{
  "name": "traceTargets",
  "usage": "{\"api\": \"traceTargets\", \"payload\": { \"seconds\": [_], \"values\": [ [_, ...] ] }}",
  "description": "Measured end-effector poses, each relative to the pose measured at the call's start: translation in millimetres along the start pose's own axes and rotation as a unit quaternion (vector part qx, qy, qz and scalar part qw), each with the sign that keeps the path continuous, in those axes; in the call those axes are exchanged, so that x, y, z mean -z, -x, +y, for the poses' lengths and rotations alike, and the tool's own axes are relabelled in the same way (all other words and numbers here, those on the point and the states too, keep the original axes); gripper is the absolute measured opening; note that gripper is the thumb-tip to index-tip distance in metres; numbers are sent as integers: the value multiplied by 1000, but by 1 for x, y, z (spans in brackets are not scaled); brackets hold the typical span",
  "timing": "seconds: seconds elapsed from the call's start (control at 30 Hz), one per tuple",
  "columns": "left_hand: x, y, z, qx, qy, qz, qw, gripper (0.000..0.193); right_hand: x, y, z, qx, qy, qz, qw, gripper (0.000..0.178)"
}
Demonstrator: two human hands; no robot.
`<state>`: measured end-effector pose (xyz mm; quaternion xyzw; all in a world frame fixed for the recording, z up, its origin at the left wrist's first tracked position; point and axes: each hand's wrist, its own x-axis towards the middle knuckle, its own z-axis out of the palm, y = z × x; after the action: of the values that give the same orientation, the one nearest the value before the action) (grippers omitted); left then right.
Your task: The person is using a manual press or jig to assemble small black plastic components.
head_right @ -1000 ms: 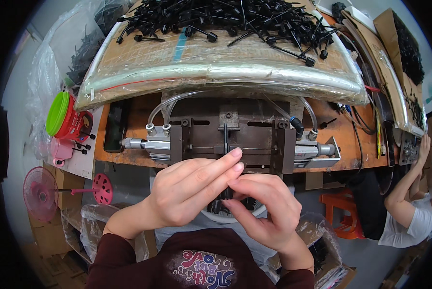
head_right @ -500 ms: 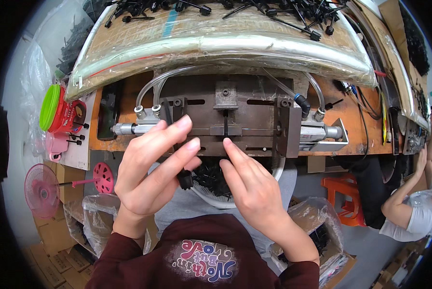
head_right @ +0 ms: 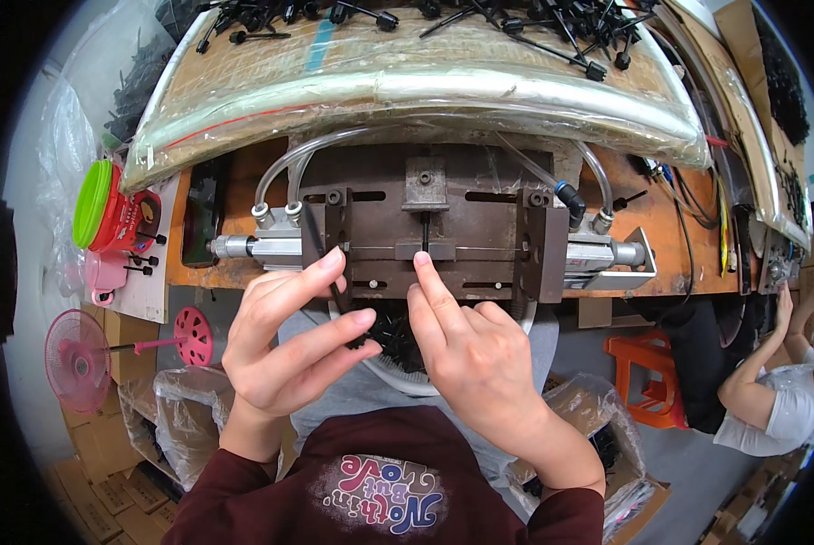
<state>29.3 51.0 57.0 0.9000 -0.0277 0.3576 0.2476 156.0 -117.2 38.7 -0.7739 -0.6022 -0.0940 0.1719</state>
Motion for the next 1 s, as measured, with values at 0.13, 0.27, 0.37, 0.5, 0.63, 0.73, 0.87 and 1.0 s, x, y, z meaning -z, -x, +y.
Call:
{"api": "traceTargets", "payload": {
  "seconds": [0.13, 0.27, 0.37, 0.5, 0.63, 0.73, 0.87, 1.0],
  "values": [
    [-6, 3, 4, 5, 7, 23, 1000, 44, 5, -3, -1, -5, -7, -15, 1000, 31],
    [-9, 8, 7, 34, 32, 16, 999, 46, 26, -13, 14, -2, -86, -12, 996, 33],
    [-15, 10, 10, 48, 68, 28, 996, 43, 45, -49, 47, 24, -33, 158, 987, 26],
    [-26, 13, 13, 59, 100, 16, 993, 38, 71, -112, 111, -30, 54, 240, 969, 17],
    [-40, 14, 19, 55, 71, -25, 996, 31, 91, -162, 178, -42, 207, 209, 955, 30],
    [-50, 14, 16, 43, 18, -39, 998, 28, 85, -190, 209, -44, 249, 159, 954, 42],
    [-60, 14, 14, 38, -29, -54, 997, 25, 61, -211, 226, -58, 153, 98, 982, 53],
    [-62, 10, 15, 44, -51, -70, 995, 24, 62, -209, 213, -41, 100, 68, 992, 38]
  ]
}}
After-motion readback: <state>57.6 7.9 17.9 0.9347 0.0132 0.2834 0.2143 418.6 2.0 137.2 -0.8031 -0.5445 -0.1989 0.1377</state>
